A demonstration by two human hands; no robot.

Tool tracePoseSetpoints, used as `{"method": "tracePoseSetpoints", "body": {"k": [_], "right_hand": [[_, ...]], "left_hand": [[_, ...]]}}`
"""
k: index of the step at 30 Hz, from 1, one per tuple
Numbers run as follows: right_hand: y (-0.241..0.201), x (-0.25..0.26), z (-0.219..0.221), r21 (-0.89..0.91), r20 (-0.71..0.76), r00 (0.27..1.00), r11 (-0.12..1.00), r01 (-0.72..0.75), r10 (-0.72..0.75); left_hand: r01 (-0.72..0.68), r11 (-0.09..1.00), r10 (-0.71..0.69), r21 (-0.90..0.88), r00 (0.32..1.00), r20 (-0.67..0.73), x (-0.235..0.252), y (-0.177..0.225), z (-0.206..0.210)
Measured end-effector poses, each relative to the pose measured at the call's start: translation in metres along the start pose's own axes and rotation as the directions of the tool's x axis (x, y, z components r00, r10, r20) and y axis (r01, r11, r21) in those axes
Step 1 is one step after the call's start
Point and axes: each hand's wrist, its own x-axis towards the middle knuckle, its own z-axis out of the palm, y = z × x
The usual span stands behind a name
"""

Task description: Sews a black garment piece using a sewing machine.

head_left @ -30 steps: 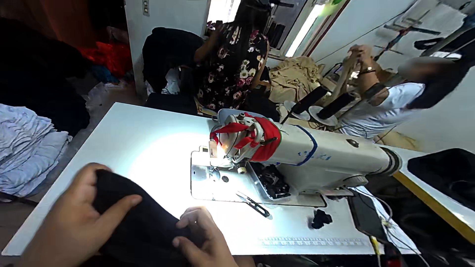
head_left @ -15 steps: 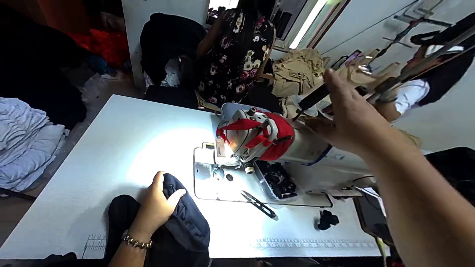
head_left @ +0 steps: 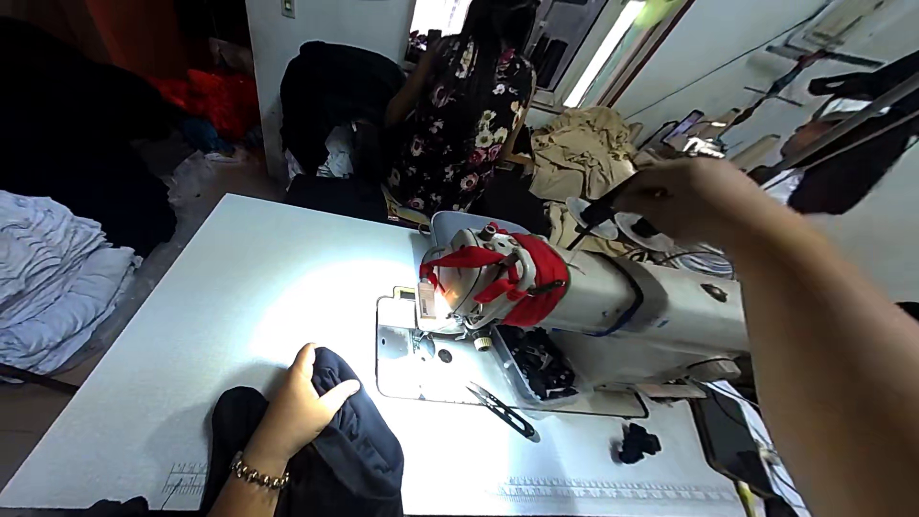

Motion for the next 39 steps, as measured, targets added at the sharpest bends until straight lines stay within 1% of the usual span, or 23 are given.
{"method": "tracePoseSetpoints", "body": {"k": [1, 2, 4, 6, 7, 8, 10, 11, 13, 16, 19, 22, 24, 26, 28, 29, 31, 32, 33, 35, 37, 38, 39], "right_hand": [[0.007, -0.006, 0.005, 0.016, -0.030, 0.999, 0.999, -0.036, 0.037], [0.013, -0.016, 0.009, 0.050, -0.111, 0.992, 0.997, -0.052, 0.057], [0.008, -0.050, 0.008, 0.118, -0.327, 0.942, 0.992, -0.041, 0.078], [-0.012, -0.091, 0.009, 0.121, -0.517, 0.856, 0.990, 0.072, 0.001], [-0.031, -0.113, 0.016, 0.137, -0.560, 0.826, 0.976, 0.167, -0.062], [-0.056, -0.137, 0.029, 0.163, -0.553, 0.822, 0.951, 0.263, -0.133], [-0.115, -0.183, 0.074, 0.294, -0.431, 0.868, 0.872, 0.392, -0.245], [-0.141, -0.201, 0.104, 0.385, -0.333, 0.902, 0.833, 0.397, -0.276], [-0.185, -0.224, 0.153, 0.541, -0.157, 0.942, 0.772, 0.333, -0.296], [-0.225, -0.229, 0.188, 0.634, -0.030, 0.972, 0.747, 0.200, -0.234], [-0.233, -0.221, 0.195, 0.701, 0.090, 0.971, 0.706, 0.097, -0.223], [-0.228, -0.210, 0.190, 0.711, 0.228, 0.952, 0.703, -0.019, -0.205], [-0.222, -0.203, 0.185, 0.693, 0.288, 0.937, 0.718, -0.063, -0.196], [-0.218, -0.198, 0.178, 0.727, 0.285, 0.942, 0.680, -0.092, -0.177], [-0.215, -0.194, 0.167, 0.823, 0.263, 0.957, 0.545, -0.158, -0.120], [-0.215, -0.192, 0.160, 0.890, 0.270, 0.958, 0.404, -0.212, -0.092], [-0.226, -0.191, 0.142, 0.968, 0.250, 0.964, 0.049, -0.247, -0.094], [-0.237, -0.194, 0.133, 0.971, 0.216, 0.967, -0.078, -0.228, -0.132], [-0.251, -0.198, 0.125, 0.963, 0.180, 0.965, -0.168, -0.213, -0.190], [-0.282, -0.212, 0.106, 0.932, 0.136, 0.924, -0.269, -0.242, -0.357], [-0.305, -0.226, 0.087, 0.900, 0.139, 0.834, -0.283, -0.331, -0.534], [-0.311, -0.229, 0.082, 0.886, 0.150, 0.805, -0.284, -0.367, -0.574], [-0.311, -0.231, 0.083, 0.876, 0.176, 0.802, -0.281, -0.393, -0.571]], "left_hand": [[-0.004, 1.000, 0.004, -0.001, 1.000, 0.001, 0.000, 0.000, 0.000], [-0.010, 1.000, 0.010, 0.000, 1.000, 0.000, -0.001, -0.001, 0.000], [-0.001, 1.000, 0.001, 0.003, 1.000, 0.006, -0.001, 0.001, -0.001], [0.020, 1.000, -0.021, 0.019, 1.000, 0.009, 0.001, 0.004, -0.002], [0.043, 0.999, -0.043, 0.018, 0.999, 0.016, 0.000, 0.007, -0.003], [0.062, 0.998, -0.063, 0.012, 0.997, 0.033, 0.000, 0.010, -0.005], [0.073, 0.997, -0.072, -0.010, 0.995, 0.062, -0.002, 0.013, -0.010], [0.081, 0.996, -0.078, -0.044, 0.994, 0.072, -0.003, 0.015, -0.012], [0.102, 0.990, -0.094, -0.099, 0.992, 0.083, -0.005, 0.019, -0.016], [0.105, 0.985, -0.094, -0.137, 0.992, 0.085, -0.013, 0.028, -0.026], [0.103, 0.979, -0.095, -0.179, 0.994, 0.054, -0.025, 0.039, -0.038], [0.046, 0.979, -0.046, -0.200, 0.999, 0.003, -0.033, 0.051, -0.049], [-0.044, 0.981, 0.036, -0.190, 0.998, -0.043, -0.037, 0.059, -0.052], [-0.170, 0.980, 0.158, -0.102, 0.981, -0.113, -0.040, 0.066, -0.055], [-0.257, 0.966, 0.251, -0.005, 0.946, -0.204, -0.044, 0.075, -0.061], [-0.276, 0.960, 0.277, 0.039, 0.925, -0.261, -0.047, 0.079, -0.066], [-0.293, 0.945, 0.328, 0.148, 0.860, -0.391, -0.058, 0.092, -0.082], [-0.280, 0.935, 0.352, 0.218, 0.818, -0.456, -0.066, 0.100, -0.094], [-0.242, 0.928, 0.361, 0.284, 0.773, -0.521, -0.076, 0.109, -0.108], [-0.130, 0.918, 0.363, 0.376, 0.660, -0.657, -0.093, 0.126, -0.139], [-0.049, 0.922, 0.345, 0.383, 0.550, -0.761, -0.089, 0.137, -0.163], [-0.012, 0.916, 0.341, 0.401, 0.549, -0.763, -0.079, 0.142, -0.166], [-0.007, 0.893, 0.365, 0.450, 0.598, -0.713, -0.066, 0.147, -0.160]]}}
